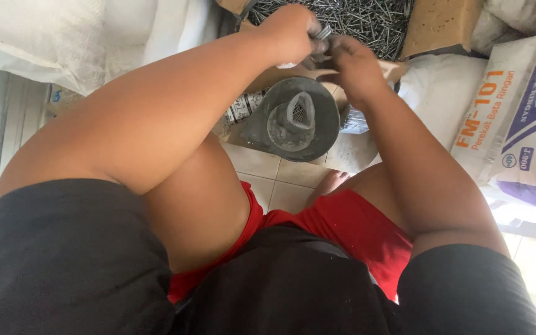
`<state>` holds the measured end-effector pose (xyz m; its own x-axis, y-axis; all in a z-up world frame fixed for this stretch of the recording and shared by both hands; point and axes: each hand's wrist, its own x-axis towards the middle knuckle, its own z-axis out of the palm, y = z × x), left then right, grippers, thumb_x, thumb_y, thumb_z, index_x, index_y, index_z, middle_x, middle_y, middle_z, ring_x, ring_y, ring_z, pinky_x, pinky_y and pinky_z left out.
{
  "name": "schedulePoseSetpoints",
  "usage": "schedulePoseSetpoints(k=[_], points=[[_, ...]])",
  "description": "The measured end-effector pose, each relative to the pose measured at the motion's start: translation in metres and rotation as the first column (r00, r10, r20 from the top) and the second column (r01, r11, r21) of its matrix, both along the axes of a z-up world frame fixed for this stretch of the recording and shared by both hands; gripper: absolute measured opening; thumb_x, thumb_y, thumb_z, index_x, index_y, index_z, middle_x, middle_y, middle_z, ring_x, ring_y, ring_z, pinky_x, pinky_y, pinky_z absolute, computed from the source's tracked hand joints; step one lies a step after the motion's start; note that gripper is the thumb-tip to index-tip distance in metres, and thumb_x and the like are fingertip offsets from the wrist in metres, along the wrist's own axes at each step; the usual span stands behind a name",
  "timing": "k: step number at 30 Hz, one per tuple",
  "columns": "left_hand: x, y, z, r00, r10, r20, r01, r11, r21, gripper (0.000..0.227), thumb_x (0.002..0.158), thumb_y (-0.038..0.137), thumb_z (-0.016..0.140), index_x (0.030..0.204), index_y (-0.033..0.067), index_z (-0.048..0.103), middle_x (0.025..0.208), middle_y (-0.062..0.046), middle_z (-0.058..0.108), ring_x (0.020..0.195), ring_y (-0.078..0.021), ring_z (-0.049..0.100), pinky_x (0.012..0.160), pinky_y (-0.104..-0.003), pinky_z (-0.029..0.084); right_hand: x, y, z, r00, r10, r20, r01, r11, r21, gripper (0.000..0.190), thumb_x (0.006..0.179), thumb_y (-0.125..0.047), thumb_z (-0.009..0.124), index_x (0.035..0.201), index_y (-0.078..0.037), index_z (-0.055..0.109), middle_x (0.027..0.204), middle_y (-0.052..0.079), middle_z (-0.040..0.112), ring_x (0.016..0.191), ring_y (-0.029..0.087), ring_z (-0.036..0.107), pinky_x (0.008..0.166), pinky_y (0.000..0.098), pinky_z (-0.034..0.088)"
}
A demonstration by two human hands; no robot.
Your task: The person sorts nails from a cardboard box into a plastic bag by hand, using a small bowl to hold some nails during the process.
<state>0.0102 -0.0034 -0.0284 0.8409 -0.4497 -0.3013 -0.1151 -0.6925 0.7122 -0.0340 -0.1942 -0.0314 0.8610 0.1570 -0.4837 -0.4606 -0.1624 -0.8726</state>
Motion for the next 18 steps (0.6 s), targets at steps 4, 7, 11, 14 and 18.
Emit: schedulePoseSetpoints(k=[4, 7, 11, 14, 18], points=[[-0.009, -0.004, 0.024, 0.991, 0.063, -0.117, -0.076, 0.992, -0.104, 0.013, 0.087, 0.032, 0.085, 0.084, 0.0202, 0.082, 0.073, 0.0, 0.078, 0.067, -0.0118, 0.077, 0.069, -0.032, 0.059, -0.007, -0.005, 0.022, 0.98, 0.112, 0.165, -0.146, 0.968, 0.205, 0.09, 0.077, -0.069, 0.069, 0.141, -0.007, 0.058, 0.115, 0.012, 0.07, 0.108, 0.027, 0.072, 0.097, 0.0434, 0.067], [-0.011, -0.01, 0.022, 0.996, 0.015, -0.084, -0.028, 0.988, -0.153, 0.013, 0.087, 0.034, 0.084, 0.084, 0.0224, 0.082, 0.074, 0.002, 0.079, 0.067, -0.009, 0.075, 0.066, -0.028, 0.057, -0.005, -0.008, 0.014, 0.981, -0.013, 0.194, -0.027, 0.979, 0.202, 0.035, 0.1, -0.022, 0.068, 0.13, -0.005, 0.066, 0.113, 0.01, 0.072, 0.097, 0.022, 0.072, 0.092, 0.0427, 0.07], [-0.017, -0.016, 0.034, 0.991, 0.061, -0.118, -0.077, 0.987, -0.141, 0.016, 0.097, 0.029, 0.073, 0.086, 0.018, 0.073, 0.077, -0.001, 0.072, 0.07, -0.0126, 0.066, 0.064, -0.034, 0.049, -0.001, -0.012, 0.015, 0.975, -0.181, 0.131, 0.162, 0.976, 0.144, 0.009, 0.098, -0.019, 0.072, 0.099, -0.01, 0.07, 0.088, 0.002, 0.068, 0.081, 0.014, 0.067, 0.077, 0.0324, 0.067], [-0.016, -0.015, 0.031, 0.98, 0.091, -0.175, -0.119, 0.98, -0.16, 0.015, 0.1, 0.024, 0.066, 0.097, 0.017, 0.078, 0.089, -0.002, 0.082, 0.077, -0.0112, 0.077, 0.071, -0.032, 0.057, 0.002, -0.02, 0.013, 0.967, -0.194, 0.166, 0.188, 0.981, 0.052, 0.006, 0.099, -0.021, 0.07, 0.099, -0.015, 0.07, 0.092, -0.001, 0.071, 0.088, 0.014, 0.073, 0.074, 0.0291, 0.065], [0.005, -0.001, -0.018, 0.995, 0.021, 0.097, -0.01, 0.994, -0.109, 0.02, 0.1, 0.02, 0.063, 0.109, 0.0096, 0.078, 0.1, -0.011, 0.076, 0.091, -0.0304, 0.069, 0.075, -0.046, 0.05, 0.001, -0.021, 0.03, 0.974, -0.136, 0.179, 0.15, 0.986, -0.066, 0.008, 0.099, -0.016, 0.066, 0.103, -0.009, 0.068, 0.092, 0.004, 0.07, 0.08, 0.012, 0.076, 0.075, 0.0278, 0.075]])
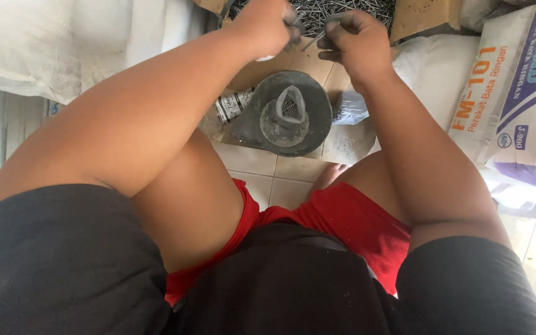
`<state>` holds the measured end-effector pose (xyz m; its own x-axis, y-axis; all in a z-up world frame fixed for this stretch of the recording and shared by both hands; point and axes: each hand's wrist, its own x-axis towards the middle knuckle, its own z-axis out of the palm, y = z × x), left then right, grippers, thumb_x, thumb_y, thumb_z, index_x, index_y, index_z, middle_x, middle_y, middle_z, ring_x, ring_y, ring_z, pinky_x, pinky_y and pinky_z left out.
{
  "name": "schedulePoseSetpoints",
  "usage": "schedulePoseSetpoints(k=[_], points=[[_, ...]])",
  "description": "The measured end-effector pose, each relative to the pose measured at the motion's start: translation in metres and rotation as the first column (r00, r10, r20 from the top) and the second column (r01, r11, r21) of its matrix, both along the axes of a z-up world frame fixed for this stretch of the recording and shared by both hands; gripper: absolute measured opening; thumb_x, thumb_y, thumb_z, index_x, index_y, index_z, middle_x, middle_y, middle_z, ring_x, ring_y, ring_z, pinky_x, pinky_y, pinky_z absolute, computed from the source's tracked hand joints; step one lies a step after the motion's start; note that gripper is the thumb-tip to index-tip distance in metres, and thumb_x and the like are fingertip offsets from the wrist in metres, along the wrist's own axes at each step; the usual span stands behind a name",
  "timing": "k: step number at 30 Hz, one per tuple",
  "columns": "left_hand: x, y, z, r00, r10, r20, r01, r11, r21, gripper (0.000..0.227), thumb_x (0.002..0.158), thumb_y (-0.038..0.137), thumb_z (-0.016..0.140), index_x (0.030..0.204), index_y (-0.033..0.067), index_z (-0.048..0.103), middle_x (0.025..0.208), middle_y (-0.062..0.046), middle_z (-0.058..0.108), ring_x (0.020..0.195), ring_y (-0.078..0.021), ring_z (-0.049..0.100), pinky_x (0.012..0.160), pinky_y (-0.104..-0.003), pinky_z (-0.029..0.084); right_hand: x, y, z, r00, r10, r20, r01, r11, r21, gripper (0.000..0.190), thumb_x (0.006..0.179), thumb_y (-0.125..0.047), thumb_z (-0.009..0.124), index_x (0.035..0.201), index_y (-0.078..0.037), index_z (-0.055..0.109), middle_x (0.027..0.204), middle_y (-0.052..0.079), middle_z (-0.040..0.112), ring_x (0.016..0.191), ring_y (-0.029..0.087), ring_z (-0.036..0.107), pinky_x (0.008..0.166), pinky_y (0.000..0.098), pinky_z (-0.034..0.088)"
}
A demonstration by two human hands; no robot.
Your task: The person sorts nails from a cardboard box into a plastic bag by hand, using a small bowl to hold some nails during the process.
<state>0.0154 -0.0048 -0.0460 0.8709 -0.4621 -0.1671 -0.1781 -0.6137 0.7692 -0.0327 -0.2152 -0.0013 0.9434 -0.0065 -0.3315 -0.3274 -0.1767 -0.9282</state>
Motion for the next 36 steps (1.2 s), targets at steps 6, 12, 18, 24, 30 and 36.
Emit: schedulePoseSetpoints(k=[6, 12, 18, 24, 30, 36], points=[[-0.008, 0.017, 0.025, 0.998, -0.012, -0.059, 0.029, 0.957, 0.288, 0.054, 0.108, 0.007, 0.059, 0.072, 0.0164, 0.021, 0.073, -0.003, 0.011, 0.069, -0.0203, 0.017, 0.066, -0.041, 0.017, -0.008, 0.002, -0.06, 0.92, 0.286, -0.267, -0.387, 0.764, -0.516, 0.014, 0.095, -0.009, 0.074, 0.109, -0.009, 0.071, 0.101, 0.009, 0.077, 0.078, 0.018, 0.077, 0.071, 0.0329, 0.065], [-0.004, 0.004, 0.025, 0.992, -0.068, -0.111, 0.104, 0.924, 0.368, 0.018, 0.099, 0.012, 0.063, 0.108, 0.0115, 0.078, 0.103, -0.015, 0.074, 0.088, -0.0346, 0.07, 0.075, -0.049, 0.054, -0.026, 0.0, -0.175, 0.893, 0.389, -0.227, -0.444, 0.67, -0.595, 0.016, 0.085, -0.025, 0.084, 0.095, -0.015, 0.077, 0.085, 0.002, 0.079, 0.067, 0.017, 0.075, 0.071, 0.0341, 0.055], [-0.03, -0.01, 0.076, 0.936, -0.157, -0.316, 0.297, 0.834, 0.464, 0.034, 0.104, 0.023, 0.06, 0.136, 0.0145, 0.066, 0.144, -0.014, 0.058, 0.124, -0.0374, 0.059, 0.093, -0.052, 0.054, -0.02, 0.003, -0.22, 0.697, 0.606, -0.384, -0.634, 0.269, -0.725, 0.029, 0.09, -0.039, 0.072, 0.094, -0.01, 0.075, 0.097, 0.017, 0.074, 0.093, 0.038, 0.068, 0.077, 0.049, 0.051], [-0.026, 0.001, 0.061, 0.92, -0.253, -0.3, 0.371, 0.809, 0.456, 0.048, 0.099, 0.032, 0.068, 0.141, 0.0116, 0.062, 0.146, -0.014, 0.058, 0.123, -0.0396, 0.06, 0.095, -0.051, 0.053, 0.012, 0.002, -0.157, 0.687, 0.586, -0.43, -0.688, 0.332, -0.646, 0.025, 0.091, -0.029, 0.073, 0.109, -0.013, 0.077, 0.106, 0.011, 0.075, 0.099, 0.034, 0.068, 0.079, 0.0464, 0.052], [-0.009, 0.021, 0.039, 0.937, -0.14, -0.319, 0.272, 0.867, 0.418, 0.02, 0.096, 0.024, 0.073, 0.114, 0.0181, 0.077, 0.117, -0.006, 0.073, 0.109, -0.0318, 0.065, 0.086, -0.046, 0.055, 0.03, 0.02, -0.023, 0.625, 0.696, -0.353, -0.779, 0.53, -0.335, 0.064, 0.084, -0.022, 0.08, 0.145, -0.019, 0.059, 0.132, 0.001, 0.072, 0.117, 0.017, 0.067, 0.098, 0.0359, 0.054], [-0.01, 0.017, 0.027, 0.949, -0.153, -0.275, 0.248, 0.902, 0.353, 0.031, 0.093, 0.034, 0.078, 0.112, 0.0155, 0.062, 0.108, -0.01, 0.067, 0.097, -0.0333, 0.063, 0.072, -0.048, 0.048, 0.039, 0.019, -0.025, 0.686, 0.673, -0.278, -0.724, 0.593, -0.351, 0.021, 0.087, -0.024, 0.081, 0.108, -0.019, 0.079, 0.104, -0.005, 0.078, 0.093, 0.011, 0.07, 0.085, 0.0301, 0.052]])
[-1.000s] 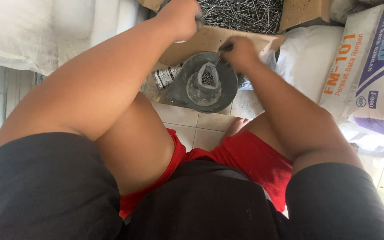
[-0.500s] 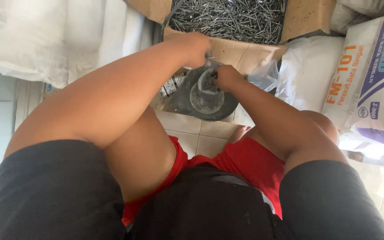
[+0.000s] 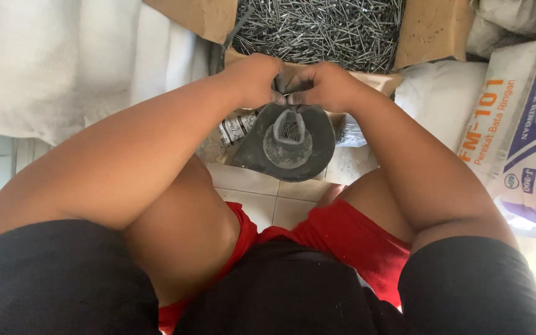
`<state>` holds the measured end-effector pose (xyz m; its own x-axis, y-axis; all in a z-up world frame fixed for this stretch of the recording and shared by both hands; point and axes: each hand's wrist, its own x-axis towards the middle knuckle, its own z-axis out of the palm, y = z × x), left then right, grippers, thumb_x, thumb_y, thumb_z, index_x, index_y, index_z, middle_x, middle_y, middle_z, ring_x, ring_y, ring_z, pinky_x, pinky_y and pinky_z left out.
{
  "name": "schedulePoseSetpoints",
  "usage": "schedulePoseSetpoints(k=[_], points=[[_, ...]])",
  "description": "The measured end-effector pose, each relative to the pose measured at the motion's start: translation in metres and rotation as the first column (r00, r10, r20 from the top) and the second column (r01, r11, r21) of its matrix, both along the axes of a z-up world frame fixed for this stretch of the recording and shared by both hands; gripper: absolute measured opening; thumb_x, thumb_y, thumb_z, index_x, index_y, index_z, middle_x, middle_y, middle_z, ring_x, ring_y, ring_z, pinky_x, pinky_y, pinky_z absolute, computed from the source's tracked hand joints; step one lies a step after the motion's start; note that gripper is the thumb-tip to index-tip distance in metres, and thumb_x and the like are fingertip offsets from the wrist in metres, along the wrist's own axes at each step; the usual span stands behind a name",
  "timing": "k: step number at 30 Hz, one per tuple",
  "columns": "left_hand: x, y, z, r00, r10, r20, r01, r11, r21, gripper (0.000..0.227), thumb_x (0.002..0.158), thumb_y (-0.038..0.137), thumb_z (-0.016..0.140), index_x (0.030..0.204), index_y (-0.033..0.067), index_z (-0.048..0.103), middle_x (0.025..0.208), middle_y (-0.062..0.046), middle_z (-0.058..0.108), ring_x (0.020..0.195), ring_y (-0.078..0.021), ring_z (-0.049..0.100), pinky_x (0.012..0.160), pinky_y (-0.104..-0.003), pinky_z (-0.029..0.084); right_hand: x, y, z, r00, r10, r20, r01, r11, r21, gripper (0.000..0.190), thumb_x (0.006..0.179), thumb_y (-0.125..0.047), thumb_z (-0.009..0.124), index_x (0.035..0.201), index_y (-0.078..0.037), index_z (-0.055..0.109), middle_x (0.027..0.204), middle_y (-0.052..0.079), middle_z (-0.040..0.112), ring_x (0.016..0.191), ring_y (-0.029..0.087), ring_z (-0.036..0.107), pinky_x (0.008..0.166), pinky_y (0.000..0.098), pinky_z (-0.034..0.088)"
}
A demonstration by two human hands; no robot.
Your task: The person sorts nails from a cardboard box into a plastic bag by hand, using a small bowl to hold some nails during the process.
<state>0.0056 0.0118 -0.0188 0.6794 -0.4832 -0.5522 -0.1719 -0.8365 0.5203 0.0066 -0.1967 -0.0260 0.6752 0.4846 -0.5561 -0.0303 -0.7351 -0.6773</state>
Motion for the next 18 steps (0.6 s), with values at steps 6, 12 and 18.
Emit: schedulePoseSetpoints(k=[6, 12, 18], points=[[0.008, -0.012, -0.034, 0.998, -0.056, -0.032, 0.056, 0.998, -0.018, 0.025, 0.091, 0.032, 0.078, 0.105, 0.014, 0.067, 0.104, -0.009, 0.072, 0.094, -0.0328, 0.066, 0.072, -0.046, 0.048, 0.0, -0.01, -0.014, 0.983, 0.165, 0.08, -0.129, 0.932, -0.338, 0.02, 0.097, -0.024, 0.069, 0.113, -0.017, 0.081, 0.096, 0.007, 0.078, 0.075, 0.025, 0.065, 0.065, 0.0408, 0.046], [0.035, -0.02, -0.036, 0.996, -0.084, -0.04, 0.085, 0.996, 0.035, 0.025, 0.092, 0.032, 0.075, 0.106, 0.0131, 0.068, 0.104, -0.009, 0.071, 0.093, -0.032, 0.066, 0.072, -0.045, 0.048, -0.019, -0.015, -0.089, 0.872, 0.445, 0.204, -0.278, 0.792, -0.543, 0.019, 0.094, -0.015, 0.07, 0.101, 0.001, 0.079, 0.089, 0.019, 0.072, 0.092, 0.037, 0.073, 0.079, 0.0495, 0.06], [0.053, -0.037, -0.039, 0.987, -0.142, -0.071, 0.148, 0.986, 0.079, 0.025, 0.092, 0.033, 0.072, 0.107, 0.0122, 0.068, 0.104, -0.009, 0.071, 0.092, -0.0312, 0.065, 0.072, -0.044, 0.049, -0.049, 0.005, -0.135, 0.884, 0.455, 0.108, -0.359, 0.807, -0.469, 0.013, 0.09, -0.008, 0.067, 0.092, -0.001, 0.078, 0.084, 0.018, 0.075, 0.085, 0.034, 0.076, 0.077, 0.0492, 0.062]])
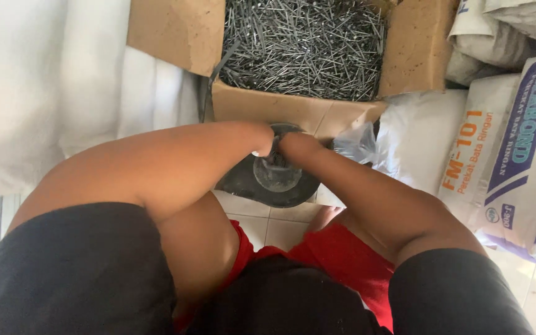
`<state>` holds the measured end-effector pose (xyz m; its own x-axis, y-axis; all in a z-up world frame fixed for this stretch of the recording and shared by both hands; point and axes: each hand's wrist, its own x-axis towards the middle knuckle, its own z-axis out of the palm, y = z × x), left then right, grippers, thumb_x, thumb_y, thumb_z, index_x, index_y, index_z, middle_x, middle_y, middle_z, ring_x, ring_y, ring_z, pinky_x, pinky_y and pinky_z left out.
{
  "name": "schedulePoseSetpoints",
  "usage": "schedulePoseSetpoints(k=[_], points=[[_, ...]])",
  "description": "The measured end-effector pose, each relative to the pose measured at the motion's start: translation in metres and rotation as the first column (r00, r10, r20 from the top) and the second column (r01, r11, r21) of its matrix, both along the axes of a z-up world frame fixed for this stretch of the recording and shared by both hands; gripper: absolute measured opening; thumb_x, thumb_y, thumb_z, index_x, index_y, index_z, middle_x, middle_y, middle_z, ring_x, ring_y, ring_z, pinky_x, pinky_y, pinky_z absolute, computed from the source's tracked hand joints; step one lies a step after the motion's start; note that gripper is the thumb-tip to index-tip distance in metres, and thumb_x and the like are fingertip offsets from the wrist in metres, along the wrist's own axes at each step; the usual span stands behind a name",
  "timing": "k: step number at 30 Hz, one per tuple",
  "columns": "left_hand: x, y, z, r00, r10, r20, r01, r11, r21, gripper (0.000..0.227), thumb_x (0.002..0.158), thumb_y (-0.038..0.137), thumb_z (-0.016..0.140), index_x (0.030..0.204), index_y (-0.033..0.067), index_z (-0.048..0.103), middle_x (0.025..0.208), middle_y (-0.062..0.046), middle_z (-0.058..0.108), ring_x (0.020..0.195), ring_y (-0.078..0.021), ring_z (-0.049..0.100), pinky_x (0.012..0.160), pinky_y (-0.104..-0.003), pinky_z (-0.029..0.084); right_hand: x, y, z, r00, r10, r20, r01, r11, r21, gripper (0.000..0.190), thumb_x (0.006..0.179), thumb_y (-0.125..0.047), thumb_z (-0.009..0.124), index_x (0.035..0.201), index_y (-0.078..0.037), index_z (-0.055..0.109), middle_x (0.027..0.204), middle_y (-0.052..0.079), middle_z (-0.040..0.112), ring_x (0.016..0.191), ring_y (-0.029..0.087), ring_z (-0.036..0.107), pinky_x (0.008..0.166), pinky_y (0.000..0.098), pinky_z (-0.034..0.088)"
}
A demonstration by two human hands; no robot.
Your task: The person sorts nails from a cardboard box into a plastic bag by hand, using a small bowl to hold some nails during the process.
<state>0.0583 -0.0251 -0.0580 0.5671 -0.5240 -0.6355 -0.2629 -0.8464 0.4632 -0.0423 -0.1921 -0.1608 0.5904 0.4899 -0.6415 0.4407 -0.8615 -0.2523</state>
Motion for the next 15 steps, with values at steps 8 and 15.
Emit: schedulePoseSetpoints(k=[8, 15], points=[[0.002, 0.042, -0.04, 0.998, -0.003, -0.064, 0.006, 0.998, 0.06, 0.027, 0.093, 0.033, 0.068, 0.108, 0.0109, 0.069, 0.103, -0.009, 0.07, 0.091, -0.0302, 0.064, 0.073, -0.043, 0.049, 0.108, -0.028, 0.064, 0.971, -0.177, 0.163, 0.156, 0.978, 0.136, 0.023, 0.094, -0.008, 0.066, 0.113, 0.002, 0.073, 0.105, 0.025, 0.069, 0.104, 0.045, 0.071, 0.085, 0.0561, 0.059], [0.021, -0.009, -0.014, 0.993, -0.036, -0.109, 0.05, 0.99, 0.13, 0.028, 0.094, 0.033, 0.065, 0.11, 0.0099, 0.069, 0.103, -0.008, 0.07, 0.09, -0.0293, 0.063, 0.073, -0.042, 0.049, 0.155, -0.01, 0.049, 0.915, -0.154, 0.374, 0.072, 0.972, 0.225, 0.036, 0.095, -0.016, 0.073, 0.127, -0.003, 0.065, 0.131, 0.021, 0.059, 0.126, 0.043, 0.057, 0.094, 0.0573, 0.057]])
